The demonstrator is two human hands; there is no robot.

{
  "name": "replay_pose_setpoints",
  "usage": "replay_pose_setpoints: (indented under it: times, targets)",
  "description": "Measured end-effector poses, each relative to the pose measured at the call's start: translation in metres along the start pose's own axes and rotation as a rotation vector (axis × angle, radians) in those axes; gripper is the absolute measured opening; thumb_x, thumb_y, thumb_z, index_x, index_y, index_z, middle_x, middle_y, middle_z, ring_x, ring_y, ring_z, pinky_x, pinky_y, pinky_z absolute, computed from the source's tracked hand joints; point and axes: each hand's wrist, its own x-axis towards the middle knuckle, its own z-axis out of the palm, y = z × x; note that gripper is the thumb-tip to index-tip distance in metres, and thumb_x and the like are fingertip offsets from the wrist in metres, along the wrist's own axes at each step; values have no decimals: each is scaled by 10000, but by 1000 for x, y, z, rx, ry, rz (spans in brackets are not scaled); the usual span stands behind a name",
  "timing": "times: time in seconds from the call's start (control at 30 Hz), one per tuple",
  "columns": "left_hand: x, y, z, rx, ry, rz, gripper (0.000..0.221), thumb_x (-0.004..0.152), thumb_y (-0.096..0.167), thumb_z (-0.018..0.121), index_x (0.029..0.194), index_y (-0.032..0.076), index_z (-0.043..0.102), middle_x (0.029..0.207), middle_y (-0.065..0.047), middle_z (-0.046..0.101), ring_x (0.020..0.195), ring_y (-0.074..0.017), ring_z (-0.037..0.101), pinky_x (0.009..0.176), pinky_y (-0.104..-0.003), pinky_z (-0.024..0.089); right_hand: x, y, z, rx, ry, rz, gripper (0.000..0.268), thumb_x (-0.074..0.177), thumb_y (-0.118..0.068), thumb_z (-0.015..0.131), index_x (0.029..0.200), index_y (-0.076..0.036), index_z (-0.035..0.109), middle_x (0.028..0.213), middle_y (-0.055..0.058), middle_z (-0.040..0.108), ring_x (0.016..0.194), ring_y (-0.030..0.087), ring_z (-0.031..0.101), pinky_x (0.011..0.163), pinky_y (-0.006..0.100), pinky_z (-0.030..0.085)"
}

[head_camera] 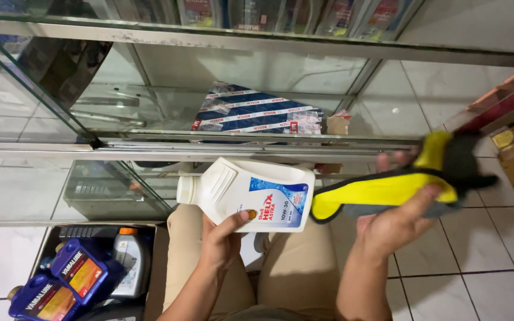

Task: The person wipes a white Shell Helix Astra motor oil bottle with a cloth, then places it on a glass shelf. They then pick up a blue Yamalube Yamaha motor oil bottle and wipe it thoroughly with the same cloth before placing it on the shelf.

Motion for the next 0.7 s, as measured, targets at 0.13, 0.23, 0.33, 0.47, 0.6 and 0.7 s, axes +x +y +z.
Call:
replay_pose_setpoints:
  times: [0.13, 0.23, 0.33, 0.47, 0.6, 0.7]
  targets:
    - [0, -4, 0, -7, -50, 53, 569, 769, -9, 721, 1306, -82, 546, 1132, -173, 694, 1022, -276, 697, 887, -407, 564, -16, 26, -2, 130, 17, -108, 642, 1139, -449, 479, 1562, 25, 388, 1457, 196, 566, 1356, 297, 601, 1220, 445, 518]
    - [-2, -5, 0, -28, 7, 33, 557, 764, -21, 715, 1296, -77, 559, 1097, -179, 697, 975, -282, 694, 840, -412, 563, -39, 39, 7, 164, -246, 13, 699, 1111, -447, 451, 1623, 7, 306, 1603, 175, 472, 1514, 306, 479, 1351, 435, 332]
    - [-9, -3, 8, -97, 26, 47, 601, 705, -17, 679, 1294, -24, 556, 1122, -144, 707, 1042, -262, 702, 906, -394, 568, -60, 41, 12, -20, -479, 15, 718, 1080, -367, 483, 1658, -10, 251, 1660, 146, 360, 1529, 295, 387, 1292, 443, 298]
    - [-12, -17, 2, 50, -42, 149, 614, 729, -38, 693, 1324, -117, 565, 1189, -185, 675, 1076, -287, 661, 942, -411, 536, -82, 34, 20, -676, -785, -145, 578, 1097, -280, 447, 1590, -1, 330, 1714, 237, 237, 1555, 371, 356, 1243, 471, 333]
    - [-15, -5, 16, -1, -97, 252, 730, 672, -36, 653, 1389, -80, 519, 1245, -168, 647, 1127, -282, 643, 975, -383, 504, -79, 8, 41, -776, -1003, -398, 522, 1026, -178, 482, 1527, -32, 459, 1632, 193, 399, 1536, 403, 380, 1291, 548, 263]
    - [-22, 10, 19, 139, -52, 163, 722, 647, -56, 690, 1346, -67, 512, 1191, -175, 646, 1106, -305, 646, 927, -435, 539, -64, 15, 43, -756, -918, -550, 533, 936, -239, 523, 1442, -73, 519, 1512, 141, 505, 1462, 319, 460, 1270, 581, 251]
